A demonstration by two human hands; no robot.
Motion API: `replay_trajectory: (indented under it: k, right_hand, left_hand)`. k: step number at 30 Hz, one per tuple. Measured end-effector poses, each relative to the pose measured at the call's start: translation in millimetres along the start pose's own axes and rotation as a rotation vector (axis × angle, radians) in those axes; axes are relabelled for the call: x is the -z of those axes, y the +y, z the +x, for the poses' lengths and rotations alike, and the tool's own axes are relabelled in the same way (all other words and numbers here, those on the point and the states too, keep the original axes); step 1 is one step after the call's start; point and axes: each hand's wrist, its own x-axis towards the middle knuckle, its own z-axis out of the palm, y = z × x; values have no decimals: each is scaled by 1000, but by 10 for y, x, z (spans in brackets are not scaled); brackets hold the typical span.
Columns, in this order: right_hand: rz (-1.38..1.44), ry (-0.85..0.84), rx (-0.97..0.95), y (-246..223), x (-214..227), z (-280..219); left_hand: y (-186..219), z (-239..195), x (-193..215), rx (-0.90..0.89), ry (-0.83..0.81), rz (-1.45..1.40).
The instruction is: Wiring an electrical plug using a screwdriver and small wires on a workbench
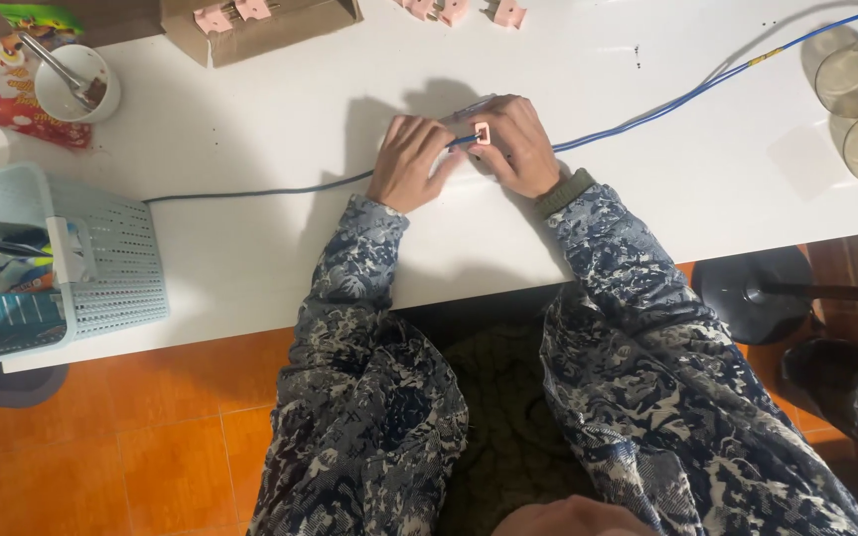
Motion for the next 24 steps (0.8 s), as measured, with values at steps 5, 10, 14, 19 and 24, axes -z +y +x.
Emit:
replay_trajectory:
  k: [5,10,14,19,24]
  right_hand:
    - [-24,-254,-51,54,53,-11]
    - [-137,-346,121,81,22,1]
    - [-12,-249,147,166,116,112]
    - [-54,-189,5,377,643,592]
    - [-197,-260,-183,1259,704,305]
  left_hand:
    - [-203,-90,-140,35,275,97]
    - [-568,-257,-140,149,488,123]
    - [-228,-50,430,163,622,183]
    - [-261,-70,359,221,606,213]
    - [-230,-46,374,234,536,247]
